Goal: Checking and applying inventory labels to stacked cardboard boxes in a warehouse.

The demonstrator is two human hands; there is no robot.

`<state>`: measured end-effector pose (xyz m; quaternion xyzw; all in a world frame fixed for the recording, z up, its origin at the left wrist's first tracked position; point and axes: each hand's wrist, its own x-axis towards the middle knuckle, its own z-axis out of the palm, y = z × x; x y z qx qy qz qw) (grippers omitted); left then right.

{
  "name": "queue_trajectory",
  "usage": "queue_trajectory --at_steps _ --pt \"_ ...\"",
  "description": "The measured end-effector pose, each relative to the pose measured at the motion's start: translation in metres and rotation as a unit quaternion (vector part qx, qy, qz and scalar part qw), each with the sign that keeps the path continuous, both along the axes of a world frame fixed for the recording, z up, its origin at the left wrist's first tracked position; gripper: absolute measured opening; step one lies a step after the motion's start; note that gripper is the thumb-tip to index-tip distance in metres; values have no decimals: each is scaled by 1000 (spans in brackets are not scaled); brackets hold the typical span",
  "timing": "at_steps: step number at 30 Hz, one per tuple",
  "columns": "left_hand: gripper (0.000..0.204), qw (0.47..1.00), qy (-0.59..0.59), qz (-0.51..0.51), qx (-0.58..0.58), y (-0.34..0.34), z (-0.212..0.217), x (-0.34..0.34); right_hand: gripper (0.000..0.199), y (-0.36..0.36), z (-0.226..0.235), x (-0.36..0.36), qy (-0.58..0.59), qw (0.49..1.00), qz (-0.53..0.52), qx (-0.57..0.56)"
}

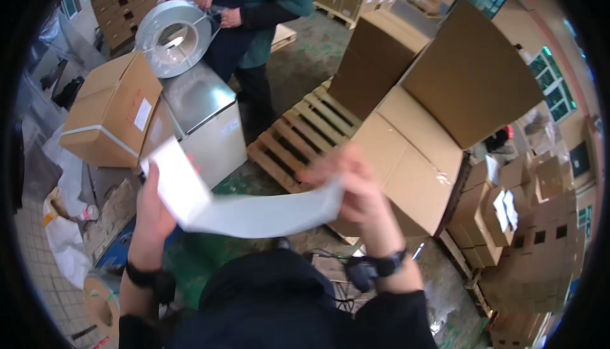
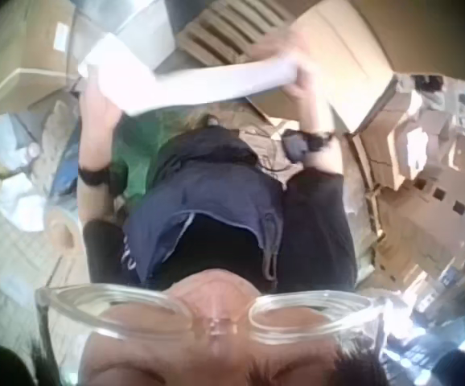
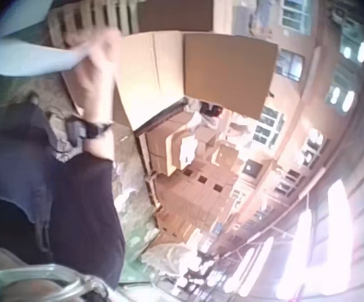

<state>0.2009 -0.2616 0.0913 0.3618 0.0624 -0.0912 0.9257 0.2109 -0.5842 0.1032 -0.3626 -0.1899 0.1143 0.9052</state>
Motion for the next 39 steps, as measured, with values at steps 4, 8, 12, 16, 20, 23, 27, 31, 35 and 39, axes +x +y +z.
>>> queue_trajectory --at_steps 4,8,12,16,20,23,27,31,35,39 --pt "51 995 -51 87 12 -39 41 75 14 -91 -2 -13 -51 988 -34 -141" --pt "42 997 -65 25 -26 -86 58 128 34 -118 -7 -14 -9 933 -33 -359" --pt "30 989 -65 -118 -67 -148 68 161 60 -85 8 21 -86 873 -175 -447" --pt "19 968 -132 -201 -70 -199 66 182 42 -49 38 76 -210 772 -330 -501" --pt "19 955 -164 -242 -51 -207 76 219 25 -45 41 93 -89 743 -354 -561" --pt "21 948 -170 -258 -70 -211 76 254 20 -45 45 98 -24 707 -425 -564" --pt "22 923 -268 -275 -32 -212 63 304 14 -47 65 114 18 602 -416 -681" --pt "21 925 -271 -266 1 -246 56 322 7 -72 77 121 168 655 -429 -599" --pt "15 922 -282 -263 43 -283 51 332 8 -123 64 107 162 736 -484 -445" --pt "20 897 -313 -276 147 -312 53 328 7 -163 67 75 149 778 -532 -298"
